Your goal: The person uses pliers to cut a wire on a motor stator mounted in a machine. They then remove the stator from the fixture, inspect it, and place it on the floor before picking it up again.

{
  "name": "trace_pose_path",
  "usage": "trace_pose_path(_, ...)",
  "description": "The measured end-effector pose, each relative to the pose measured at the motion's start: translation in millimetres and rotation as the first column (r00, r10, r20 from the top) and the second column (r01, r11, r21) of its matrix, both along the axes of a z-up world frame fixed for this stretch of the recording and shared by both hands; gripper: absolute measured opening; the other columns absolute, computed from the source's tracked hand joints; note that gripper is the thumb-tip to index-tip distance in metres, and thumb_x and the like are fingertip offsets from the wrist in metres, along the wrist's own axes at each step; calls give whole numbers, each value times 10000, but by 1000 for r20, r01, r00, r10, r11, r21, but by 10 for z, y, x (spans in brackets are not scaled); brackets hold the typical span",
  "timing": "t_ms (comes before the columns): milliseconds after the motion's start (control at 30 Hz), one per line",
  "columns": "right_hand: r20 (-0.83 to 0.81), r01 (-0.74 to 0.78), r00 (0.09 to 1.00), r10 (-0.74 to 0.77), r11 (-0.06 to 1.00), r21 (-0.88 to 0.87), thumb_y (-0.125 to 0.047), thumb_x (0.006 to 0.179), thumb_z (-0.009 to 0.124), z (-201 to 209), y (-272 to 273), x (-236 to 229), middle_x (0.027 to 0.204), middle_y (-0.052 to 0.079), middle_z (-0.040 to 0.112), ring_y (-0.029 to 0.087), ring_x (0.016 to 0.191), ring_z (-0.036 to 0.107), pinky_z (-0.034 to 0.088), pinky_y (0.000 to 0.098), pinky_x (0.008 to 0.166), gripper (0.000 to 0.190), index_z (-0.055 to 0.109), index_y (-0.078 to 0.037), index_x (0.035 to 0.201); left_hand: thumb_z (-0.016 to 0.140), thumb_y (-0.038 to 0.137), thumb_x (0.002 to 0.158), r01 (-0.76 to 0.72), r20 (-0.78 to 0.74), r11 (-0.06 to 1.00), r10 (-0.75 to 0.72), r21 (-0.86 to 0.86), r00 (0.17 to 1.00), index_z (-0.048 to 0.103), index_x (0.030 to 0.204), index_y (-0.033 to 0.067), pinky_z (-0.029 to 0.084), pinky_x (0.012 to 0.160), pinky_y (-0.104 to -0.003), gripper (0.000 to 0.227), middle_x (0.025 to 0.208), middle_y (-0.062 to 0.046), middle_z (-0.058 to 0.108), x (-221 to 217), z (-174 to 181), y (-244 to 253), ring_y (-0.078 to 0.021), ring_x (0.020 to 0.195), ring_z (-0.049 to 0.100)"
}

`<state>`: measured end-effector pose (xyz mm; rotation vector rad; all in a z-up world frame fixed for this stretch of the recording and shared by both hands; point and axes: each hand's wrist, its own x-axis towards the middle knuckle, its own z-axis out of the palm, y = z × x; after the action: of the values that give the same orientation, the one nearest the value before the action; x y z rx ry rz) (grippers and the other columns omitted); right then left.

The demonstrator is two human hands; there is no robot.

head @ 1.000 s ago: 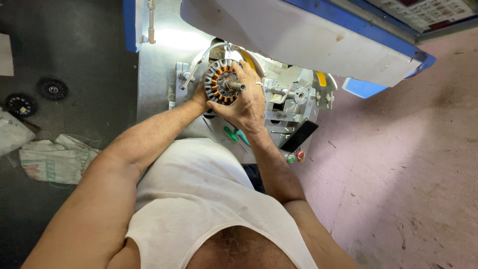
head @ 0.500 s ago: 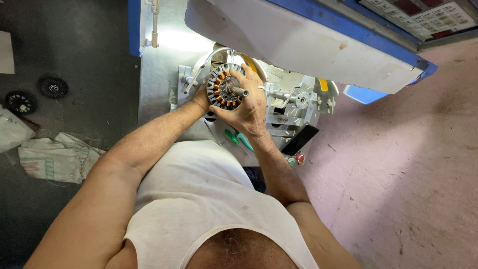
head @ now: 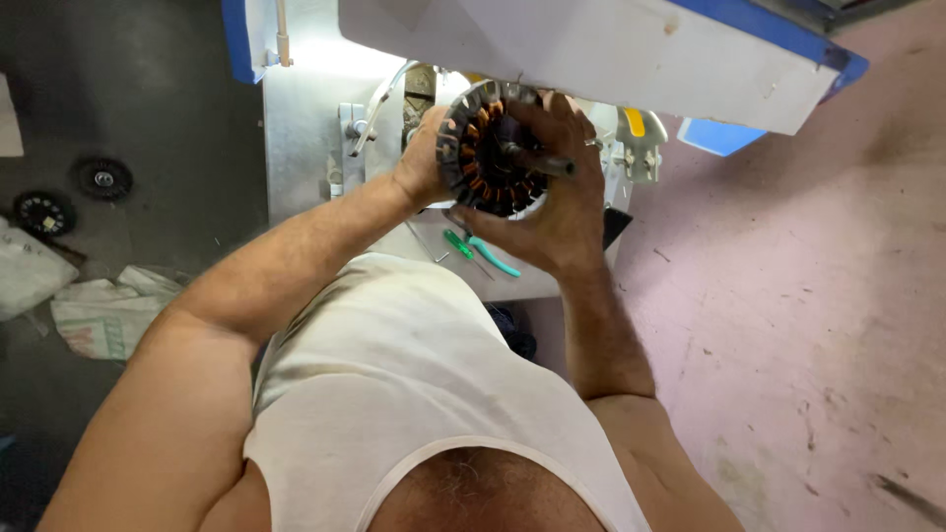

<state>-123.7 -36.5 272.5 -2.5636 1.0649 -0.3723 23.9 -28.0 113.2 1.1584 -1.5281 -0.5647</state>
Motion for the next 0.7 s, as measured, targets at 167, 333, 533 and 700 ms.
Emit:
trace_pose_path(167, 486, -192, 874, 9, 925, 329, -271, 662, 1040, -119, 404, -441, 1615, 161, 447, 295, 1468, 467, 424, 434, 1259, 1076, 429, -154, 1540, 833, 305, 743, 83, 228, 962, -144, 259, 963, 722, 760, 91, 572, 618, -420, 242, 676, -97, 704, -11, 541, 611, -286, 592, 701)
trace_pose_path(333, 724, -403, 675, -143, 750, 524, -393, 600, 1024, -496, 863, -608, 1689, 135, 332, 246, 1523, 398, 347, 408, 1298, 1390, 177, -178, 1680, 758, 278, 814, 16, 361, 914, -176, 406, 916, 730, 889, 106, 563, 572, -418, 189, 673, -77, 717, -101, 844, 1230, -256, 541, 701)
trace_pose_path(533, 751, -330, 542, -377, 727, 602, -410, 706, 993, -629, 1563, -579, 1558, 208, 445, 270, 1419, 486, 385, 429, 1266, 1346, 161, -53, 1702, 693, 277, 886, -68, 637, 876, -292, 478, 714, 700, 979, 70, 561, 475, -435, 228, 713, -92, 719, -130, 1169, 1678, -250, 543, 707)
trace_pose_path(700, 740, -363, 477, -473, 661, 657, -387, 735, 963, -624, 1867, -611, 1500, 232, 472, 296, 1335, 557, 470, 449, 1190, 1243, 209, 9, 1639, 699, 271, 832, 20, 541, 689, -586, 724, 604, 668, 1108, 77, 614, 558, -435, 340, 749, -114, 728, -54, 1497, 1840, -271, 636, 736)
